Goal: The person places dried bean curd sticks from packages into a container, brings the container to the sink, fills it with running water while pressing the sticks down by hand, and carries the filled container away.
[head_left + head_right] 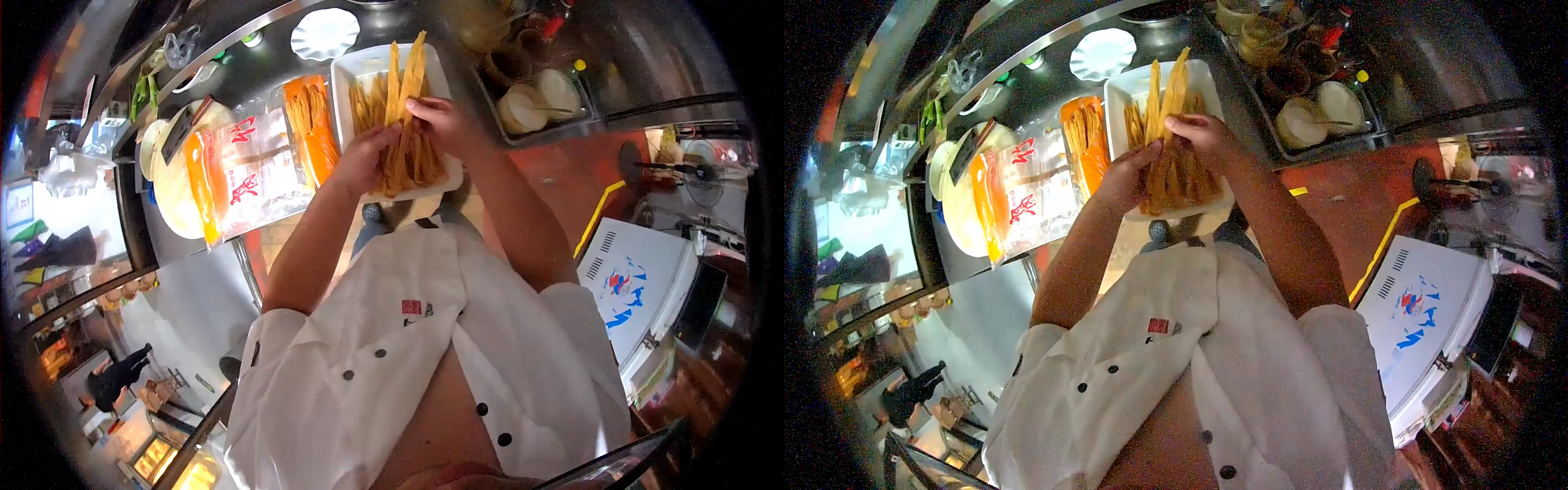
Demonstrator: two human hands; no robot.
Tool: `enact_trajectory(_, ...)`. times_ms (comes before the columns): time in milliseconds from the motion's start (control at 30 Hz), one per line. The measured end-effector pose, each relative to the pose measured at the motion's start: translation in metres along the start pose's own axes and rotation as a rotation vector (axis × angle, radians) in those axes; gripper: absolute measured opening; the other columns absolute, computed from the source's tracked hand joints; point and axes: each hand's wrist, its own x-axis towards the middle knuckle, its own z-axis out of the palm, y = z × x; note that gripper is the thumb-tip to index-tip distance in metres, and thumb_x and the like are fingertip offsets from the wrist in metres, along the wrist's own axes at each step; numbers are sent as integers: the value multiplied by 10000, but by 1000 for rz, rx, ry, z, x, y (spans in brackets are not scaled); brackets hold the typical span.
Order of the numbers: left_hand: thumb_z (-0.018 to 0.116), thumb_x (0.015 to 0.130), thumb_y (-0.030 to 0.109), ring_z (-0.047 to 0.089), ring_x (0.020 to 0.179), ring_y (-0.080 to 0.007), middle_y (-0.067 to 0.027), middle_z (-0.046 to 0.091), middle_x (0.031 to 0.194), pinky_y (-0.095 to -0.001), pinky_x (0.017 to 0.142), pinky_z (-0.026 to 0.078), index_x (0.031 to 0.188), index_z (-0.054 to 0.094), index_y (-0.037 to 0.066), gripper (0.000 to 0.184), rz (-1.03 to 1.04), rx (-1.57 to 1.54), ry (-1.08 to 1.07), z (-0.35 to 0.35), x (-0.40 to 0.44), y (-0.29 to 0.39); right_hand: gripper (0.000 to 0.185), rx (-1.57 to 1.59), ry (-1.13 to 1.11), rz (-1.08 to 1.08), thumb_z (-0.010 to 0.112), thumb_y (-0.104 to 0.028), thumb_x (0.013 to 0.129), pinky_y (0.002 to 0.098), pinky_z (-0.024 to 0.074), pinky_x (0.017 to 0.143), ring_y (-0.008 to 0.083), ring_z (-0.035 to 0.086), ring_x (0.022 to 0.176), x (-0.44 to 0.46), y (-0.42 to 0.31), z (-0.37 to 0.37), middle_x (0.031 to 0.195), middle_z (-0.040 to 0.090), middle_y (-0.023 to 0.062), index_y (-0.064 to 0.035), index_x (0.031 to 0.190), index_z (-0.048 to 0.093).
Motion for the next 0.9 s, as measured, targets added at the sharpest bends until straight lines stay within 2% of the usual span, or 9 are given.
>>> enact_trajectory(200,630,971,238,630,1099,-267,-178,619,1215,-383,956,523,1293,498,-63,460,122,138,154,30,9,-25,211,30,-105,58,582,-250,1004,244,434,693,81,518,734,1,-5,-36,808,572,-12,-46,981,629)
enact_trajectory(400,678,950,217,653,947,-186,-95,672,1077,-320,803,541,1193,595,-39,363,269,315,362,41,6,-48,228,-143,-252,-27,562,-226,1011,273,461,650,114,531,666,12,6,-52,768,579,9,-10,947,596)
enact_trajectory(533,685,949,214,635,899,-142,-80,677,1025,-287,755,525,1117,639,-34,303,297,597,529,39,6,-52,205,-190,-76,-56,571,-171,998,269,493,667,108,559,686,13,13,-41,782,597,27,30,1037,578)
enact_trajectory(567,685,949,214,635,899,-142,-80,677,1025,-287,755,525,1117,639,-34,303,297,600,526,40,4,-52,208,-459,46,-193,574,-148,986,259,494,667,102,572,691,25,33,-50,789,607,36,42,1070,568)
enact_trajectory(633,639,979,273,491,674,-75,-13,605,780,-238,595,409,934,646,-4,280,410,487,632,42,1,-48,205,-373,39,-145,584,-149,977,271,497,666,114,573,686,20,20,-54,787,606,39,36,1063,571)
enact_trajectory(733,641,978,303,454,614,-76,-3,575,750,-246,539,373,896,634,9,305,445,583,610,-2,8,-50,200,-325,-19,-102,625,-169,940,320,509,653,163,578,666,29,26,-70,779,604,40,15,1012,594)
enact_trajectory(800,645,975,327,424,588,-75,18,545,726,-249,523,351,893,625,16,322,350,576,609,-10,6,-45,182,-469,-98,-205,627,-183,924,342,512,667,188,597,707,34,33,-72,793,608,45,-6,960,608)
enact_trajectory(833,649,972,325,461,624,-87,0,567,751,-250,557,383,931,632,9,318,341,562,566,-16,8,-44,206,-535,-4,-161,529,-151,996,270,473,661,110,558,678,31,35,-67,814,656,41,36,1020,612)
enact_trajectory(900,653,969,322,498,660,-99,-18,588,776,-251,590,416,969,639,3,319,323,541,518,-24,9,-45,215,-596,50,-3,539,-169,992,280,477,676,114,558,694,27,35,-52,839,665,46,30,1026,615)
